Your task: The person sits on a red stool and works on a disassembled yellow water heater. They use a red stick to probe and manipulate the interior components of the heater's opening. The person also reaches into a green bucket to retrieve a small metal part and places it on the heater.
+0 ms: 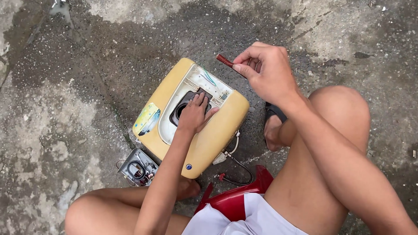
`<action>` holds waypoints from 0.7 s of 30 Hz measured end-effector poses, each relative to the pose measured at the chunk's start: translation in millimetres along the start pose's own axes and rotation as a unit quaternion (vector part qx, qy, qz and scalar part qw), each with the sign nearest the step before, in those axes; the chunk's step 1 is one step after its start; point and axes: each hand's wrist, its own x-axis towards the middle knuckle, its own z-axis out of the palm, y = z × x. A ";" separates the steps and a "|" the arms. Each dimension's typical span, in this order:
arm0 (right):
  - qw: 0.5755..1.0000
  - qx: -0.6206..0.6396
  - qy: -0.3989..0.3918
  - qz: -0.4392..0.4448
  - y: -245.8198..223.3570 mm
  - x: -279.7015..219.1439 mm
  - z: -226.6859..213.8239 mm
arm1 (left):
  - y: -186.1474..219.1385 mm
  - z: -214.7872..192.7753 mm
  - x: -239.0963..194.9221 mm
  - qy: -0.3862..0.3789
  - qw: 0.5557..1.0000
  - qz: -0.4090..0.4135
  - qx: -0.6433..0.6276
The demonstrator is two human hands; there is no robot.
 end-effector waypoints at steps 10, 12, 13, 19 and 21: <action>0.999 -0.007 -0.033 -0.005 -5.5 2.0 7.9 | -8.8 -1.0 -30.3 -0.041 0.989 0.103 0.103; 0.999 -0.005 -0.037 0.002 -8.5 0.2 9.2 | -11.0 -5.3 -32.9 -0.037 0.989 0.097 0.105; 0.999 -0.006 -0.041 0.010 -9.5 -1.2 9.0 | -10.8 -6.5 -33.1 -0.034 0.989 0.092 0.106; 0.999 -0.002 -0.043 -0.006 -6.8 -2.6 9.2 | -30.0 4.8 -30.9 0.029 0.988 0.006 0.154; 0.999 0.002 -0.045 -0.003 -5.8 -1.4 8.0 | -33.9 15.5 -30.7 0.056 0.988 -0.018 0.145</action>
